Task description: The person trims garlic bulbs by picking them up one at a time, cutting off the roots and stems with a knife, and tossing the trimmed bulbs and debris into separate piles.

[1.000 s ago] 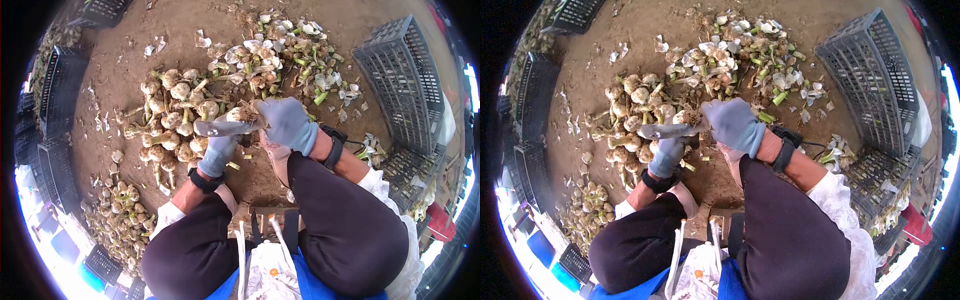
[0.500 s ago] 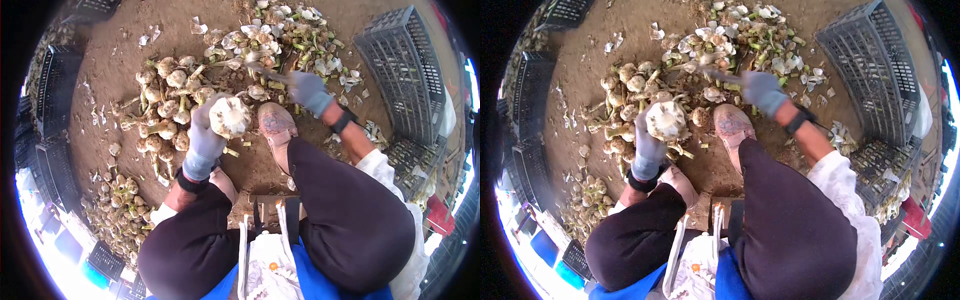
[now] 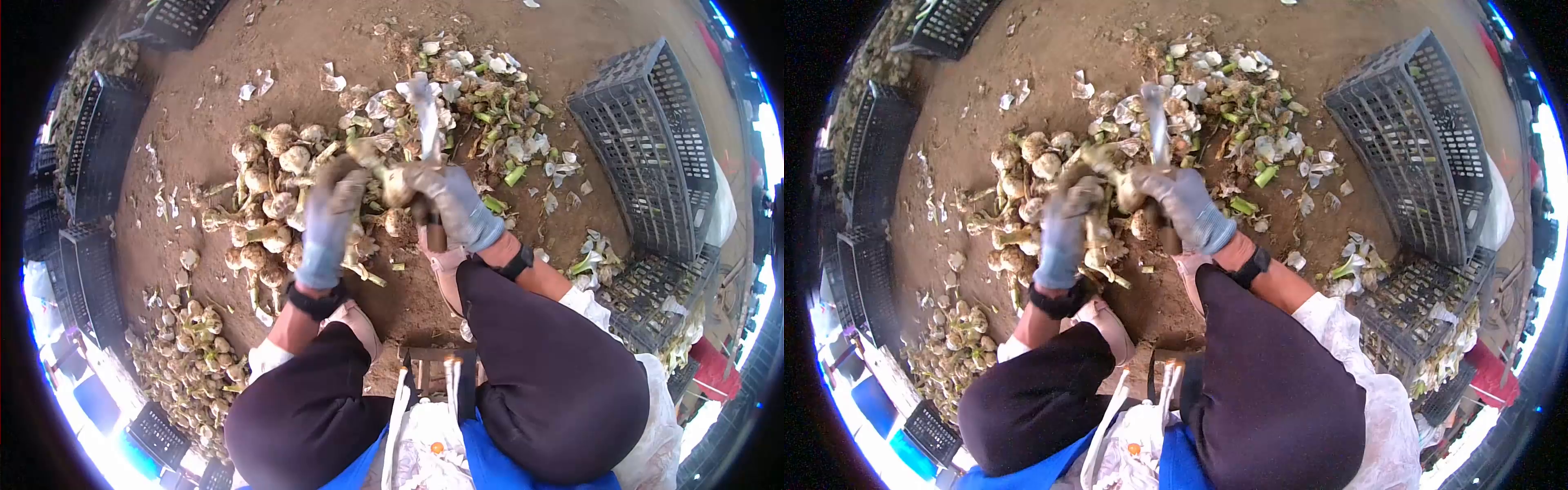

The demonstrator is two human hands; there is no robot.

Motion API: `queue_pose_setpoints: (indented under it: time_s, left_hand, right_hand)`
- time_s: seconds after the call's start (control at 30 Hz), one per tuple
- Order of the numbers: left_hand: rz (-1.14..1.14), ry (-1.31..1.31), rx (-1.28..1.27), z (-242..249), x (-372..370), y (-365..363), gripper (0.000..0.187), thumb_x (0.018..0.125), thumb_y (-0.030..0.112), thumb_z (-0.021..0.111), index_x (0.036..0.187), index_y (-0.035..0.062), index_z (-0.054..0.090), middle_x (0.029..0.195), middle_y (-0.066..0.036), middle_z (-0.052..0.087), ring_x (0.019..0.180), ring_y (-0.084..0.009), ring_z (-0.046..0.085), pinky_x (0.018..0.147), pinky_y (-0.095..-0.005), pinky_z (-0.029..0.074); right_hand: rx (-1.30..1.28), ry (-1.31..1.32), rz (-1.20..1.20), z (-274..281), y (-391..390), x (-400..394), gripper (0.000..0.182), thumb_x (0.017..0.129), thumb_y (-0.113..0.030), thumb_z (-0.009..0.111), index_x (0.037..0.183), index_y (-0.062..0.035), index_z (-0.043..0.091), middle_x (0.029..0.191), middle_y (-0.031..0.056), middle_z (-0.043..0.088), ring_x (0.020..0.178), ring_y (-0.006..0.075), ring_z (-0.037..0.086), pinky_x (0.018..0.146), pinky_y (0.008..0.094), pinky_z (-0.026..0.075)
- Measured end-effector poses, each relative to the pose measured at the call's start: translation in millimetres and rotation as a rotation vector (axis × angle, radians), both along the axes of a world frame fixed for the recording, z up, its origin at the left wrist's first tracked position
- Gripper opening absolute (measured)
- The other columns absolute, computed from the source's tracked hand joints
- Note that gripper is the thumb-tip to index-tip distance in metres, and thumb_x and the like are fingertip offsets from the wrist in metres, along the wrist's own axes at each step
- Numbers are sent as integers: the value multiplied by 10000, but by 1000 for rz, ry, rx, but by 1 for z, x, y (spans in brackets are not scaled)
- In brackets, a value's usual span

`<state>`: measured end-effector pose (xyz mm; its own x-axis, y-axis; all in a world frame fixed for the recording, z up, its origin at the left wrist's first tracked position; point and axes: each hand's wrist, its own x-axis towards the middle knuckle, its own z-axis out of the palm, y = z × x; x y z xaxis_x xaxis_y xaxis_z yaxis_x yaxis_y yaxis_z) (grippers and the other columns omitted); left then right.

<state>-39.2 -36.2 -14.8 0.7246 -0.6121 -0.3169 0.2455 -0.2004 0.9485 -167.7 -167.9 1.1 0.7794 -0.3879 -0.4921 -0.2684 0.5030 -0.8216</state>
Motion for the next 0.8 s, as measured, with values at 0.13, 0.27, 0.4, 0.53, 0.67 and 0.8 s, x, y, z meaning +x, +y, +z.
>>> queue_pose_setpoints:
  time_s: [0.13, 0.27, 0.4, 0.53, 0.67, 0.8]
  left_hand:
    - [-203, 287, -234, -14, -14, -8, 275, 920, 216, 539, 1081, -4, 580, 869, -34, 633, 754, -85, 575, 632, -232, 472]
    - [-328, 153, -186, 0, -13, -11, 269, 930, 220, 521, 1045, -15, 584, 844, -35, 637, 743, -68, 581, 629, -205, 473]
    - [-94, 272, -220, -1, -9, -8, 248, 944, 189, 485, 958, -27, 607, 741, -13, 620, 679, -64, 570, 579, -219, 458]
    - [-312, -223, 23, -7, -10, 3, 162, 866, 156, 568, 831, 2, 604, 703, -65, 578, 600, -148, 553, 536, -278, 442]
    - [-68, -920, -185, 1, 15, 16, 135, 741, 34, 642, 872, 41, 612, 842, -91, 635, 773, -200, 607, 652, -313, 492]
    - [224, -1186, 139, 3, 52, 102, 116, 848, 66, 596, 961, 64, 619, 905, -49, 643, 718, -135, 624, 632, -250, 523]
  right_hand:
    - [-406, 12, 191, -11, 18, 5, 274, 836, -279, 639, 896, -12, 638, 708, 27, 630, 594, 118, 579, 506, 260, 452]
    - [-886, 143, 327, -2, 2, -6, 346, 780, -327, 657, 950, -26, 629, 735, 142, 639, 649, 272, 632, 566, 331, 483]
    - [-1180, 121, 350, 18, -15, 0, 330, 752, -333, 637, 951, -70, 639, 739, 168, 627, 717, 340, 622, 643, 406, 493]
    - [-1116, 273, 591, 27, -24, 19, 282, 749, -250, 607, 970, -78, 636, 790, 166, 636, 766, 332, 622, 682, 412, 497]
    - [-1208, 380, 743, -29, -61, -19, 281, 747, -233, 596, 977, -75, 637, 817, 174, 639, 779, 325, 628, 691, 406, 503]
    - [-1141, 329, 536, -34, -30, -32, 286, 729, -206, 592, 980, -73, 622, 853, 176, 631, 778, 326, 627, 685, 407, 508]
